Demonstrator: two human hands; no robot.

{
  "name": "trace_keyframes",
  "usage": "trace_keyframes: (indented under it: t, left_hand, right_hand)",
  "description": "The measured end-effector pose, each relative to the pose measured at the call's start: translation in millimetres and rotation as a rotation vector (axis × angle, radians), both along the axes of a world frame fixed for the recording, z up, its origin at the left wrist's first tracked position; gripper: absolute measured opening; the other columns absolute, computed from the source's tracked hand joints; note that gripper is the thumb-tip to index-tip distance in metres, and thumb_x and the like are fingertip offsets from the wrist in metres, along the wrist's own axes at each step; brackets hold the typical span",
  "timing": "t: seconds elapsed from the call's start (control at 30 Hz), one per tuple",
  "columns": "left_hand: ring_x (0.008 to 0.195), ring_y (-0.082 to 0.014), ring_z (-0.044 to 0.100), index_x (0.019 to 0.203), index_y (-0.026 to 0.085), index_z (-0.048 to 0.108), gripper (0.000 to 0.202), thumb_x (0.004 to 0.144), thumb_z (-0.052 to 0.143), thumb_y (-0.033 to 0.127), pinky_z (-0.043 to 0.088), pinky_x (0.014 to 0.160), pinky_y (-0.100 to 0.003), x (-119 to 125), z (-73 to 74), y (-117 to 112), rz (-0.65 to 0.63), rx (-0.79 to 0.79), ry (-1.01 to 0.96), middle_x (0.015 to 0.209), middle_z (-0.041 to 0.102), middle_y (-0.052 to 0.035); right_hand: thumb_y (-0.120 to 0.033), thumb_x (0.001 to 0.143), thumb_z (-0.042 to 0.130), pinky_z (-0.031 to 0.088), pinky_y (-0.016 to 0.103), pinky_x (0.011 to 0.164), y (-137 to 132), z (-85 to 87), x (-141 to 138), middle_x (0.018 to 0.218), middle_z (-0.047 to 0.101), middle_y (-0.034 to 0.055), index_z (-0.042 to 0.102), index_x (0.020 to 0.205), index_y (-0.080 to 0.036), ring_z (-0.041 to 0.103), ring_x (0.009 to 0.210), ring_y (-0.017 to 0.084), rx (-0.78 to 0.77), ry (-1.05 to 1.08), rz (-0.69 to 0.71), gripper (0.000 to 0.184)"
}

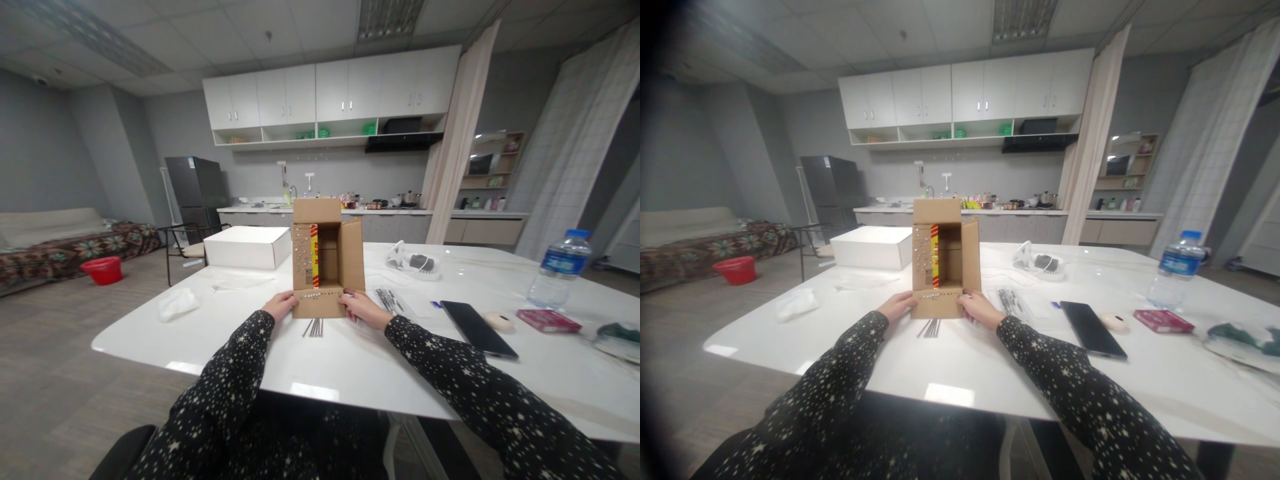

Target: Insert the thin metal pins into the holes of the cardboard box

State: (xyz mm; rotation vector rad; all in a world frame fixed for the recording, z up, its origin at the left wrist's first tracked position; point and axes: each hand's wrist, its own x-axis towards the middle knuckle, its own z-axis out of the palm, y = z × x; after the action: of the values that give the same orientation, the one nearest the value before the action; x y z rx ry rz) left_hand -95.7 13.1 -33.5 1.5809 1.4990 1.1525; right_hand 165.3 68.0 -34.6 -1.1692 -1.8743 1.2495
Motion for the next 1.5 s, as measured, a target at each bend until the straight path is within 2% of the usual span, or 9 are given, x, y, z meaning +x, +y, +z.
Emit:
trace_keyframes:
  t: [0.13,0.23,0.47,0.67,1.1,1.2,1.27,1.37,1.5]
  left_hand:
    - [0.095,-0.0279,0.064,0.088,0.013,0.071,0.044,0.06,0.063,0.046,0.046,0.089,-0.039,2,-0.3,-7,0.066,0.056,0.047,0.093,0.073,-0.0102]
    - [0.081,-0.0245,0.065,0.083,0.014,0.069,0.042,0.059,0.065,0.048,0.048,0.079,-0.036,2,-1.5,-10,0.111,0.07,0.06,0.078,0.072,-0.0076]
    - [0.072,-0.0211,0.061,0.071,0.015,0.066,0.045,0.064,0.06,0.059,0.046,0.069,-0.032,6,-2.2,-13,0.173,0.096,0.16,0.069,0.068,-0.0054]
    - [0.071,-0.0214,0.06,0.065,0.017,0.063,0.047,0.066,0.056,0.063,0.043,0.065,-0.03,15,2.3,-15,0.25,0.072,0.226,0.065,0.066,-0.0042]
    - [0.071,-0.0217,0.06,0.063,0.019,0.062,0.045,0.066,0.056,0.063,0.042,0.063,-0.029,17,3.3,-15,0.274,0.051,0.231,0.063,0.065,-0.0036]
    - [0.071,-0.0216,0.06,0.063,0.018,0.062,0.046,0.066,0.056,0.063,0.042,0.063,-0.029,17,2.9,-15,0.266,0.053,0.232,0.062,0.064,-0.0034]
    - [0.071,-0.0217,0.06,0.063,0.018,0.062,0.046,0.066,0.056,0.064,0.042,0.063,-0.029,16,2.5,-15,0.264,0.053,0.236,0.063,0.065,-0.0036]
    - [0.071,-0.0219,0.06,0.063,0.018,0.063,0.046,0.066,0.057,0.064,0.042,0.063,-0.029,16,1.9,-14,0.267,0.053,0.232,0.064,0.066,-0.0042]
    - [0.073,-0.0229,0.061,0.066,0.018,0.065,0.045,0.065,0.058,0.062,0.043,0.064,-0.03,16,1.2,-13,0.264,0.048,0.2,0.065,0.067,-0.0048]
  right_hand:
    - [-0.027,0.082,0.05,0.033,0.017,0.036,-2,0.4,0,0.047,0.054,-0.0031,0.06,0.1,-0.012,0.047,0.038,0.01,0.039,0.004,0.006,0.026]
    - [-0.026,0.081,0.05,0.036,0.017,0.038,-5,0.9,1,0.049,0.056,-0.0027,0.06,0.096,-0.012,0.049,0.039,0.009,0.092,-0.001,0.005,0.022]
    - [-0.027,0.084,0.051,0.037,0.017,0.039,-10,-1.4,3,0.05,0.058,-0.0015,0.059,0.087,-0.013,0.051,0.038,0.009,0.23,-0.06,0.007,0.017]
    - [-0.036,0.09,0.046,0.034,0.018,0.038,-15,-1.8,-6,0.045,0.054,-0.0018,0.057,0.078,-0.014,0.049,0.035,0.009,0.233,-0.061,-0.078,0.027]
    - [-0.038,0.089,0.053,0.028,0.018,0.037,-10,-3.8,-10,0.043,0.048,-0.0058,0.057,0.085,-0.014,0.04,0.033,0.007,0.106,0.063,-0.119,0.024]
    - [-0.034,0.09,0.05,0.027,0.017,0.035,-9,-4.9,-10,0.043,0.046,-0.0074,0.055,0.086,-0.015,0.038,0.033,0.007,0.071,0.098,-0.105,0.02]
    - [-0.031,0.089,0.05,0.026,0.017,0.035,-9,-4.6,-11,0.044,0.045,-0.0075,0.053,0.08,-0.016,0.038,0.034,0.007,0.023,0.146,-0.099,0.018]
    - [-0.026,0.085,0.054,0.025,0.018,0.035,-11,-1.3,-12,0.045,0.044,-0.0069,0.049,0.07,-0.016,0.038,0.036,0.007,-0.071,0.248,-0.13,0.018]
    - [-0.018,0.077,0.061,0.024,0.017,0.036,-16,6.6,-14,0.051,0.047,-0.0061,0.05,0.07,-0.016,0.039,0.04,0.006,-0.126,0.391,-0.167,0.013]
